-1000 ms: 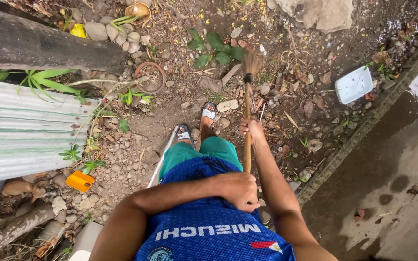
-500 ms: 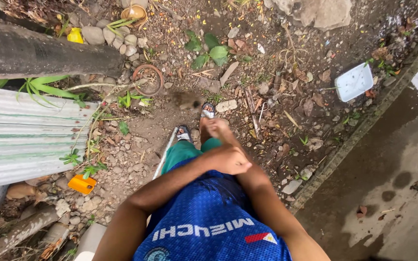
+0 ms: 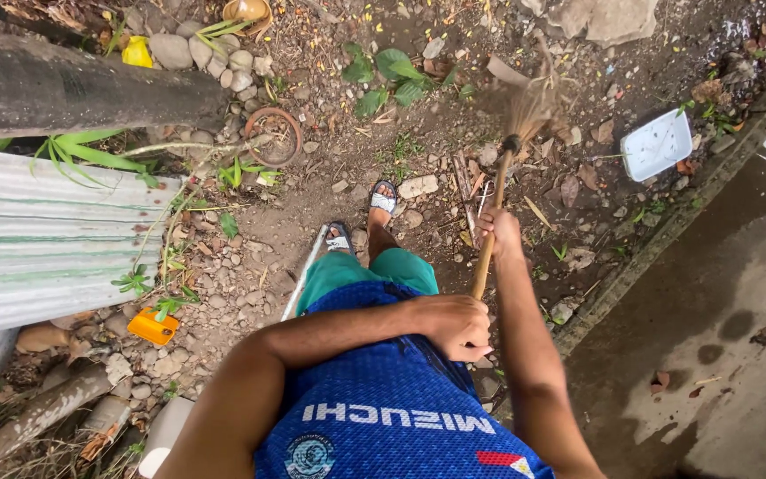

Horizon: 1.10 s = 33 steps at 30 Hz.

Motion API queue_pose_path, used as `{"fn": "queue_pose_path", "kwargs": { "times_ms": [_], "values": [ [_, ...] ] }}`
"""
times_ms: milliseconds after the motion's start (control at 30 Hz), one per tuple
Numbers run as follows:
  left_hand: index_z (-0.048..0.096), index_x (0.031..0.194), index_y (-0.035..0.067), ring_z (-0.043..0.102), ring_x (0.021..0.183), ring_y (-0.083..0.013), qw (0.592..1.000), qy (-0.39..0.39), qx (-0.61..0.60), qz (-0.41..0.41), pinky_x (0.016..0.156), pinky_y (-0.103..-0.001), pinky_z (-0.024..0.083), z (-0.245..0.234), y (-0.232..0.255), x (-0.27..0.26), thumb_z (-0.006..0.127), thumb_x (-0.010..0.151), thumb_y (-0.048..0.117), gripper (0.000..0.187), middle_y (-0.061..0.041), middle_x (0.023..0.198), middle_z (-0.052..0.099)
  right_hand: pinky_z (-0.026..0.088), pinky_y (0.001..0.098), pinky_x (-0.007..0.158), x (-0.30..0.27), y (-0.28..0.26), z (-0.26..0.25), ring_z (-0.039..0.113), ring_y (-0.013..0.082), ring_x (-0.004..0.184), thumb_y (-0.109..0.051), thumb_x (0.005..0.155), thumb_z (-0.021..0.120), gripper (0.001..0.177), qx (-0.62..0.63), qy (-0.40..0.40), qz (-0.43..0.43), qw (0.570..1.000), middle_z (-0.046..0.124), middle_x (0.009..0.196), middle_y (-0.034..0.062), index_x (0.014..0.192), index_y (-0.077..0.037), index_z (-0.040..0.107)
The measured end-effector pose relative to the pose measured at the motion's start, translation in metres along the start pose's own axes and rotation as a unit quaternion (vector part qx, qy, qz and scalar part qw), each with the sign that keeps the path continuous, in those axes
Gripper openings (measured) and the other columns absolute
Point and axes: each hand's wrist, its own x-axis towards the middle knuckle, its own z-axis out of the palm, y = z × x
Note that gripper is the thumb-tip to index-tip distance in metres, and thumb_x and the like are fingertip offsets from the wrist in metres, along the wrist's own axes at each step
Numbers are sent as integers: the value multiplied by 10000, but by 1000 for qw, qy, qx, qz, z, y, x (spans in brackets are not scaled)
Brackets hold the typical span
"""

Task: Sweeping debris and leaves from the ground using a broom.

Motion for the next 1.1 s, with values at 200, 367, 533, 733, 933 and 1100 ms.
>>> {"fn": "queue_pose_path", "kwargs": {
  "times_ms": [200,367,533,733,933,1100],
  "values": [
    [535,543,87,587,533,-276,1000,24,1,15,603,-455,462,-39,77,30,644,945,220,437,-61,539,556,315,161,340,-8,6,40,389,51,455,-39,1019,457,485,-87,-102,162,978,422,635,-55,1483,-43,316],
    [623,579,70,565,428,-244,990,18,-3,-143,500,-441,454,-45,75,14,628,964,271,434,-73,505,573,322,148,348,48,122,87,390,38,450,-29,1046,489,221,-101,-223,324,914,473,650,-44,1241,-48,387],
    [654,594,25,559,377,-238,937,73,21,-341,455,-435,454,-44,3,-36,585,969,293,465,-101,495,587,348,184,369,175,267,84,398,55,453,-45,1074,522,167,1,-370,455,810,477,627,-38,908,-49,502],
    [607,533,44,446,342,-197,959,-13,19,-282,406,-431,373,-13,-54,-15,571,944,237,456,-56,429,513,362,160,347,186,168,27,394,44,422,-58,1036,366,298,8,-198,220,955,553,675,1,1194,125,540],
    [603,495,77,490,345,-221,984,-40,44,-165,406,-420,413,25,-49,27,545,913,205,441,-63,437,542,295,163,301,98,37,-16,343,43,405,-41,1066,436,222,137,-134,170,967,450,619,-33,1233,59,544],
    [628,520,70,583,452,-319,996,-6,60,-65,525,-447,480,0,11,23,576,903,231,418,-120,517,589,281,179,314,62,21,-2,322,27,418,-7,1039,445,216,-20,-131,74,988,385,614,-59,1196,126,511]
  ]
}}
